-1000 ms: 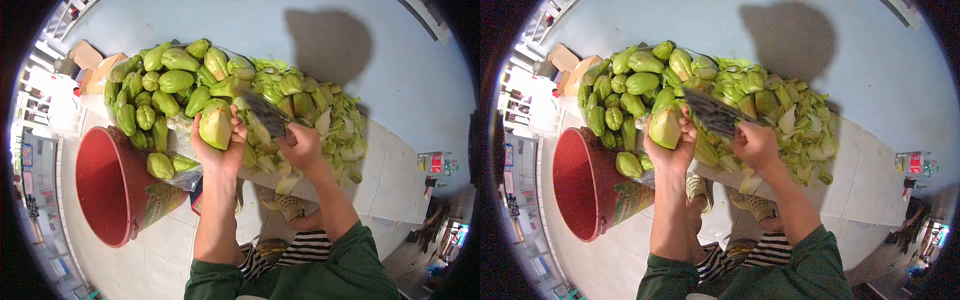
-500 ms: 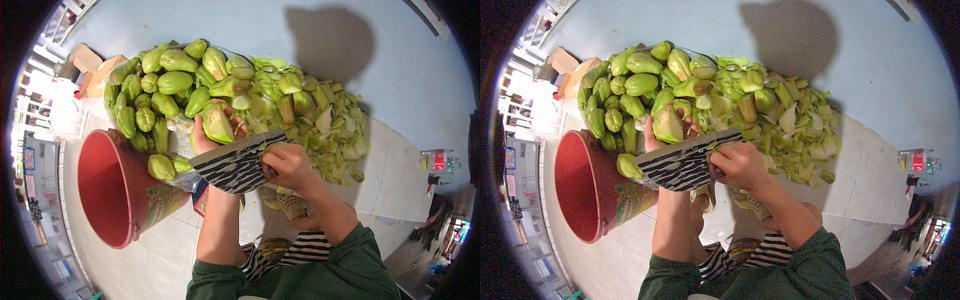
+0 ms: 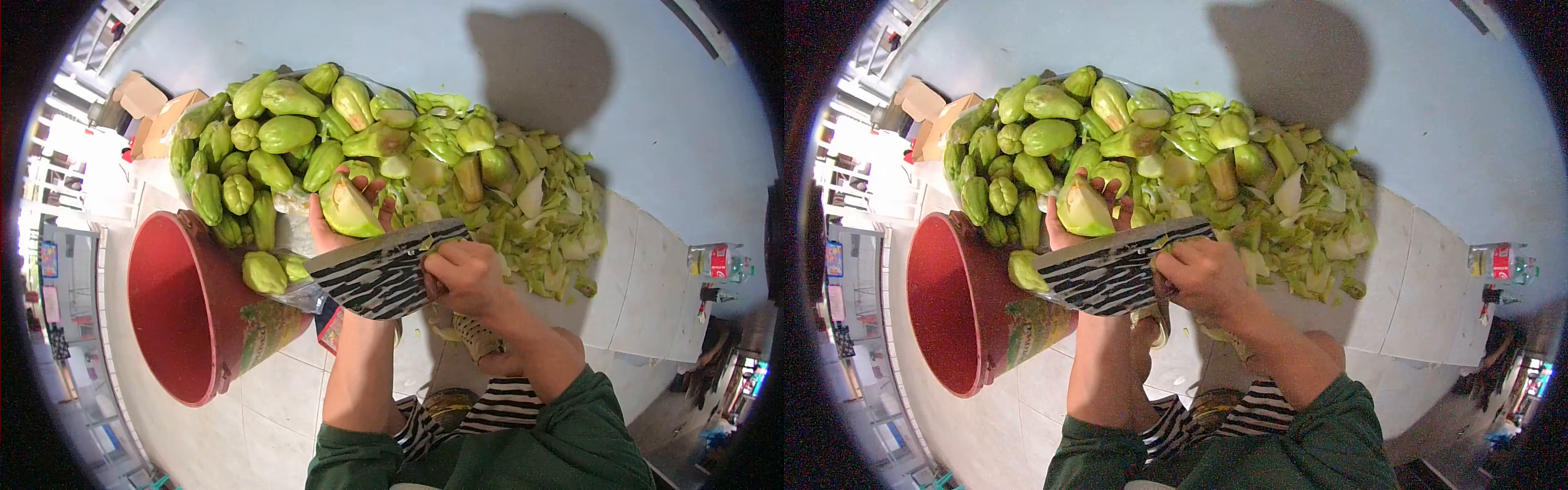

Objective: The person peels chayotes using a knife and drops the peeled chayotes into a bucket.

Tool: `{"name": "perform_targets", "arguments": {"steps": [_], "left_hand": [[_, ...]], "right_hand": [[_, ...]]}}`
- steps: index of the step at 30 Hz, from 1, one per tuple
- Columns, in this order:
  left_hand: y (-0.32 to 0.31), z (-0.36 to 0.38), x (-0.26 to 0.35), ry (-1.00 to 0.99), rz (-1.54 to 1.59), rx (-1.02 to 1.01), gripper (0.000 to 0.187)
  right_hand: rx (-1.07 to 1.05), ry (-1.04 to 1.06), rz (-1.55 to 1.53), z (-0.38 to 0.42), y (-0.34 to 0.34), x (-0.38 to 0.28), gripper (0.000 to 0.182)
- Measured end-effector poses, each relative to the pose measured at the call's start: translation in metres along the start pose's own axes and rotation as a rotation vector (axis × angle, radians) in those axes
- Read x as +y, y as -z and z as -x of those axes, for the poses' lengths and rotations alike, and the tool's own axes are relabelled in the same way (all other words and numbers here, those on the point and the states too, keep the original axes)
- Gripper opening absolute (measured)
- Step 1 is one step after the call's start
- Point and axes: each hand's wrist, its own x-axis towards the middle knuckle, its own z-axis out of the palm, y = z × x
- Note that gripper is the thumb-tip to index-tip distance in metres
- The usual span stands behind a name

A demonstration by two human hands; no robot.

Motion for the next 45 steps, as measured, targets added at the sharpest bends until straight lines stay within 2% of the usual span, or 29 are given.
{"name": "perform_targets", "arguments": {"steps": [1,3,4,6,10,13,15,16,17,19,20,22,24,27,29,31,34,37,38,39,40,41,43,45], "left_hand": [[0.001,-0.001,0.001,0.0,-0.001,-0.001,0.052],[0.008,-0.004,0.001,0.054,0.045,-0.18,0.052],[0.013,-0.006,-0.002,0.054,0.045,-0.178,0.052],[0.02,-0.009,-0.008,0.2,0.125,-0.365,0.053],[0.012,-0.004,-0.01,0.181,0.089,-0.255,0.053],[0.013,-0.002,-0.007,0.076,0.05,-0.138,0.055],[0.018,-0.006,-0.007,0.068,-0.007,-0.258,0.056],[0.018,-0.01,-0.007,0.14,0.043,-0.361,0.057],[0.018,-0.01,-0.009,0.146,0.042,-0.363,0.057],[0.015,-0.004,-0.011,0.113,0.003,-0.204,0.056],[0.017,-0.003,-0.014,-0.027,-0.101,-0.113,0.055],[0.017,-0.006,-0.009,0.0,-0.098,-0.152,0.055],[0.015,-0.009,-0.008,0.099,-0.023,-0.283,0.055],[0.019,-0.01,-0.012,0.141,0.008,-0.375,0.056],[0.025,-0.011,-0.01,0.08,0.004,-0.352,0.057],[0.024,-0.012,-0.009,0.019,-0.001,-0.331,0.058],[0.019,-0.009,-0.01,-0.009,0.004,-0.376,0.059],[0.015,-0.001,-0.015,0.143,0.015,-0.367,0.06],[0.021,-0.005,-0.019,0.038,-0.003,-0.331,0.058],[0.012,0.003,-0.037,-0.323,-0.242,-0.199,0.054],[-0.005,0.015,-0.043,-0.29,-0.212,-0.157,0.053],[-0.017,0.023,-0.043,-0.255,-0.183,-0.118,0.051],[-0.026,0.017,-0.044,-0.153,-0.064,0.036,0.052],[-0.025,0.012,-0.042,-0.087,-0.022,-0.073,0.054]], "right_hand": [[-0.035,-0.019,0.035,0.0,0.0,-0.001,0.022],[-0.026,-0.016,0.025,-0.001,0.001,-0.003,0.021],[-0.017,-0.014,0.013,-0.002,0.001,-0.004,0.021],[-0.024,-0.023,-0.004,-0.002,0.0,-0.005,0.02],[-0.035,-0.03,0.004,-0.005,0.007,-0.009,0.019],[-0.048,-0.113,-0.032,-0.004,0.006,-0.016,0.019],[-0.02,-0.12,-0.057,-0.005,0.005,-0.017,0.018],[0.009,-0.125,-0.08,-0.005,0.005,-0.017,0.017],[0.012,-0.13,-0.077,-0.004,0.004,-0.017,0.017],[-0.015,-0.151,-0.047,-0.001,0.004,-0.017,0.018],[-0.013,-0.155,-0.047,0.0,0.005,-0.018,0.018],[-0.11,-0.202,-0.091,0.001,0.008,-0.019,0.022],[-0.102,-0.203,-0.055,0.001,0.006,-0.019,0.022],[-0.11,-0.21,-0.03,0.003,0.004,-0.018,0.021],[-0.121,-0.219,-0.041,0.002,0.005,-0.018,0.021],[-0.064,-0.195,-0.187,-0.002,0.009,-0.02,0.02],[-0.057,-0.196,-0.114,0.0,0.005,-0.02,0.02],[-0.074,-0.228,-0.091,0.001,0.001,-0.017,0.019],[-0.075,-0.23,-0.092,0.001,-0.002,-0.014,0.019],[-0.03,-0.334,-0.202,0.0,-0.005,-0.01,0.02],[0.015,-0.438,-0.312,-0.001,-0.008,-0.005,0.02],[0.017,-0.439,-0.312,-0.003,-0.008,-0.001,0.02],[-0.002,-0.394,-0.137,-0.005,-0.007,0.009,0.015],[0.063,-0.345,-0.198,-0.005,-0.009,0.01,0.016]]}}
